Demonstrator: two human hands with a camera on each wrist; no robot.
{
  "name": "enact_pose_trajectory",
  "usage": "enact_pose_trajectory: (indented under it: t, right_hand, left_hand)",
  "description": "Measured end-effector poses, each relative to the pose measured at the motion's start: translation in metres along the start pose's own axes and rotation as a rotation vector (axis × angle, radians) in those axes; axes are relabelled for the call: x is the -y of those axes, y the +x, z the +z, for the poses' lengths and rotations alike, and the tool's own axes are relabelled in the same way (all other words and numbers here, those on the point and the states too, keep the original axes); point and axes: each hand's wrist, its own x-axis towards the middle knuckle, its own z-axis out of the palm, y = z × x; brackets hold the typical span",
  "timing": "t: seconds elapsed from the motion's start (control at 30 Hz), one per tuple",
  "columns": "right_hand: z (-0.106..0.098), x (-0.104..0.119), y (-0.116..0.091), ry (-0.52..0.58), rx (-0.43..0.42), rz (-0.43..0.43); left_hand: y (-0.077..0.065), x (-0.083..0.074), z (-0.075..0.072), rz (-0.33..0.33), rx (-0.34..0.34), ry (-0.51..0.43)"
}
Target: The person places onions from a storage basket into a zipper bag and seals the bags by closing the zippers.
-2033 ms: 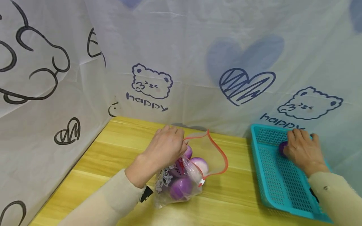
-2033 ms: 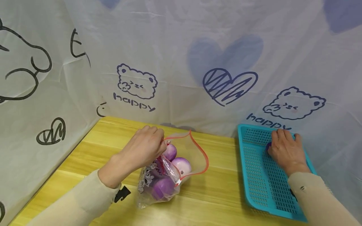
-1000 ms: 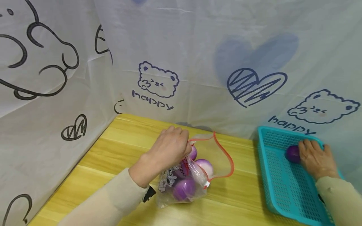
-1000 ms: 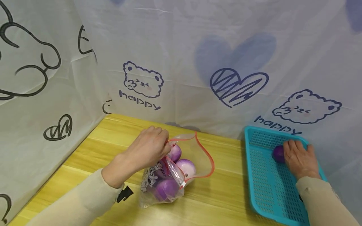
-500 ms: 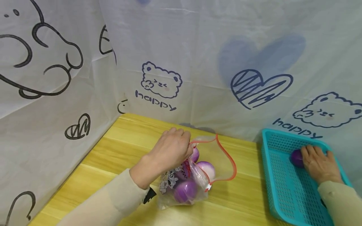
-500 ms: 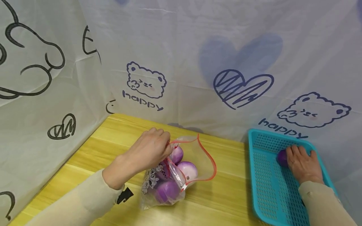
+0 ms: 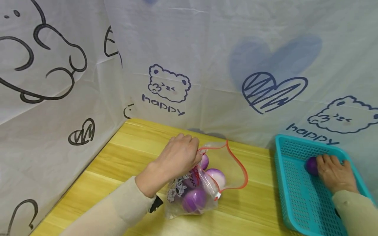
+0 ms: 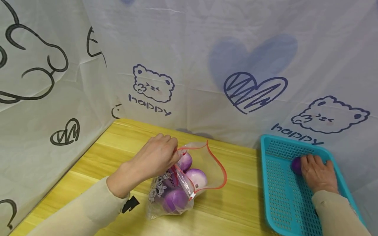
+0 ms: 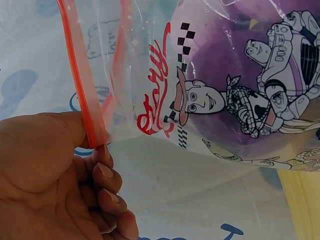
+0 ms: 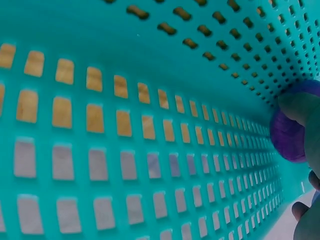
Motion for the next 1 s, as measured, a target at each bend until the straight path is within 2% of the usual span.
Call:
enact_pose_trajectory:
  t: [0.1,0.33,0.6,0.83,1.0]
  right_hand:
    - [-0.002,0.000,-0.002,0.030,-0.007,-0.011]
    - [-0.003,0.004,-0.003,0.032,0.000,0.033]
    - [-0.010,0.006,-0.005,0.034,-0.021,0.075]
    - [-0.018,0.009,-0.005,0.026,-0.092,0.069]
    - [-0.027,0.012,-0.003,0.014,-0.104,0.070]
  left_hand:
    - [0.000,-0.001,-0.001,0.005,-0.006,-0.006]
    - [-0.001,-0.001,0.000,0.020,-0.038,-0.011]
    - [-0.001,-0.002,0.001,0.010,-0.035,-0.018]
    - [0.000,-0.001,0.001,-0.005,-0.010,-0.028]
    - [0.002,0.000,0.000,-0.016,0.005,-0.026]
